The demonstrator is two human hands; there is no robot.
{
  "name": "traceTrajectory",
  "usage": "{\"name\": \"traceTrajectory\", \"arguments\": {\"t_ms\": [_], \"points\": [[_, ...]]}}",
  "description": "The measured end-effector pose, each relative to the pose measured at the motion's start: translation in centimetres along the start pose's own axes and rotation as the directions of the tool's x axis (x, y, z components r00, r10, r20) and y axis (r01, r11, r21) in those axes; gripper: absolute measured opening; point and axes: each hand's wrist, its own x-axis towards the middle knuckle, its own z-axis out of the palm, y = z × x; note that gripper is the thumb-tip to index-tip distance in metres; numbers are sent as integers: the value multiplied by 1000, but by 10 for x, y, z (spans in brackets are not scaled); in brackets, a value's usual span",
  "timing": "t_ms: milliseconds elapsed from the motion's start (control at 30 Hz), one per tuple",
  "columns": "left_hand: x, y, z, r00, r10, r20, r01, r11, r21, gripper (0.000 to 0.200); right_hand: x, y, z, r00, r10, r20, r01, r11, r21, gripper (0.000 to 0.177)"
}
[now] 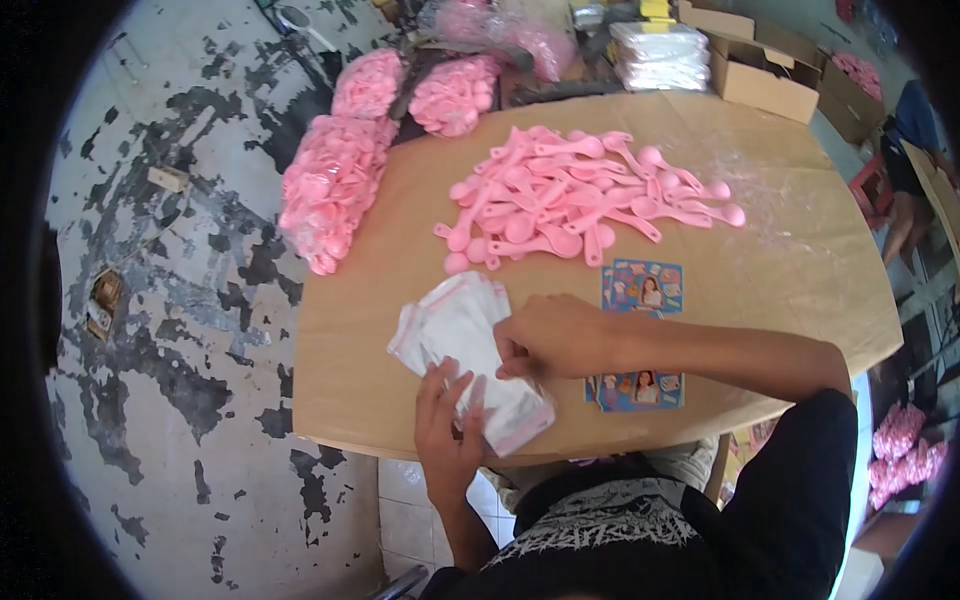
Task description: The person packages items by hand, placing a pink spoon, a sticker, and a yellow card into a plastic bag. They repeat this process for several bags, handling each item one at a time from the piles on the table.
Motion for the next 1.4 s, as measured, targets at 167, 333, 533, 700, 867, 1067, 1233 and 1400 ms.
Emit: {"name": "traceTrajectory", "arguments": {"t_ms": [167,333,533,700,867,1067,1233,1400], "points": [[-3,-4,0,1000,-8,-8,8,999,-40,29,5,13,14,982,-37,-185,50,996,67,30],[-2,0,0,990,55,-128,-49,997,56,27,11,23,7,994,-108,-30,112,959,261,29],[-14,-9,7,988,123,-98,-123,992,5,23,6,34,2,969,-194,-155,224,951,214,22],[-17,-5,8,996,50,-68,-54,997,-49,25,-11,42,-15,895,-194,-402,254,962,100,18],[4,40,-2,998,-58,8,57,927,-372,58,-49,16,-39,827,-278,-488,446,853,271,18],[19,97,40,908,-370,198,348,402,-847,54,-81,12,-30,939,-211,-270,290,910,297,20],[37,93,46,886,-435,163,208,56,-977,39,-118,78,-26,929,-289,-231,228,939,-259,31],[43,87,52,871,-466,157,228,99,-969,35,-118,78,-34,991,118,-60,-116,993,26,30]]}}
